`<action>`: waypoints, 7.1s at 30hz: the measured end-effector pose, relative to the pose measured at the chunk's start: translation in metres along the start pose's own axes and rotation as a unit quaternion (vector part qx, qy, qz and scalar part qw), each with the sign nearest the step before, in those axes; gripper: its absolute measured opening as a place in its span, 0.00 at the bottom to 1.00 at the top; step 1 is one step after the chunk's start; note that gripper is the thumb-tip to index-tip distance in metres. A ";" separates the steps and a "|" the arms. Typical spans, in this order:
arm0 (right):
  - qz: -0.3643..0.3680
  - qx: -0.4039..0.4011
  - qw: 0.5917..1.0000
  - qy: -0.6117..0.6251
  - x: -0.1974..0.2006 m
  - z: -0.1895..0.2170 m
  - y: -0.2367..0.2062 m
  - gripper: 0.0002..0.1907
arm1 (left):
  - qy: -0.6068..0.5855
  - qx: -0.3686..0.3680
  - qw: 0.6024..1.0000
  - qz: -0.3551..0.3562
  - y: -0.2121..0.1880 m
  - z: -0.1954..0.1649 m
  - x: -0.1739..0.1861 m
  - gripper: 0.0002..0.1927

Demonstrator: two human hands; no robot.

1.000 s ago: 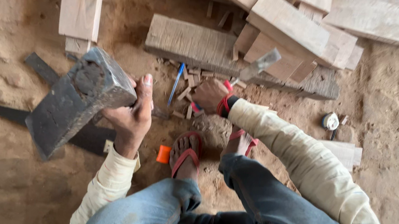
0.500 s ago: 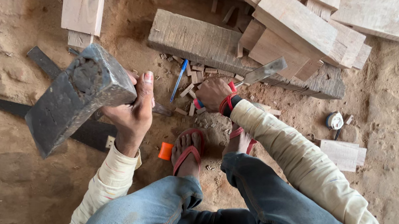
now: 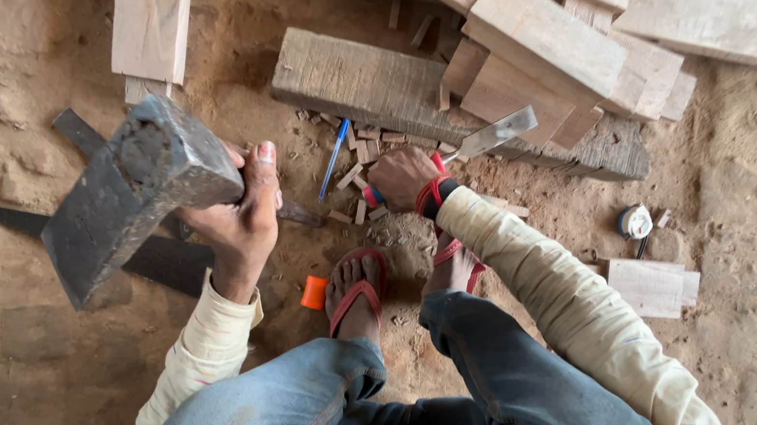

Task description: The person uses a chisel and mallet to carve small wooden blocks on a wooden support. They repeatedly position the chisel, strike it with the mallet, and remove wood chips, then reposition the block to continue shaping it.

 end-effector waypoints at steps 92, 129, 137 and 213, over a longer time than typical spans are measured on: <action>-0.500 0.174 0.708 0.467 0.064 -0.012 -0.137 0.36 | 0.350 -0.283 0.796 0.406 0.015 -0.138 -0.101 0.15; -0.378 0.112 0.673 0.626 0.025 -0.024 -0.117 0.35 | 0.311 0.055 0.848 0.426 0.018 -0.098 -0.095 0.10; -0.428 0.189 0.711 0.524 0.019 -0.026 -0.112 0.24 | 0.212 -0.069 0.937 0.268 0.032 -0.117 -0.075 0.06; -0.150 0.210 0.875 0.410 0.102 0.083 0.050 0.27 | 0.056 0.113 0.983 -0.133 -0.023 -0.049 0.090 0.11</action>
Point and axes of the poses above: each hand's wrist, its own y-axis towards the middle knuckle, its own x-axis out of the back of the hand, z = x × y, the point moved 5 cm from there along y, towards the middle knuckle, and after that the axes turned 8 degrees about z, right-handed, at the moved point
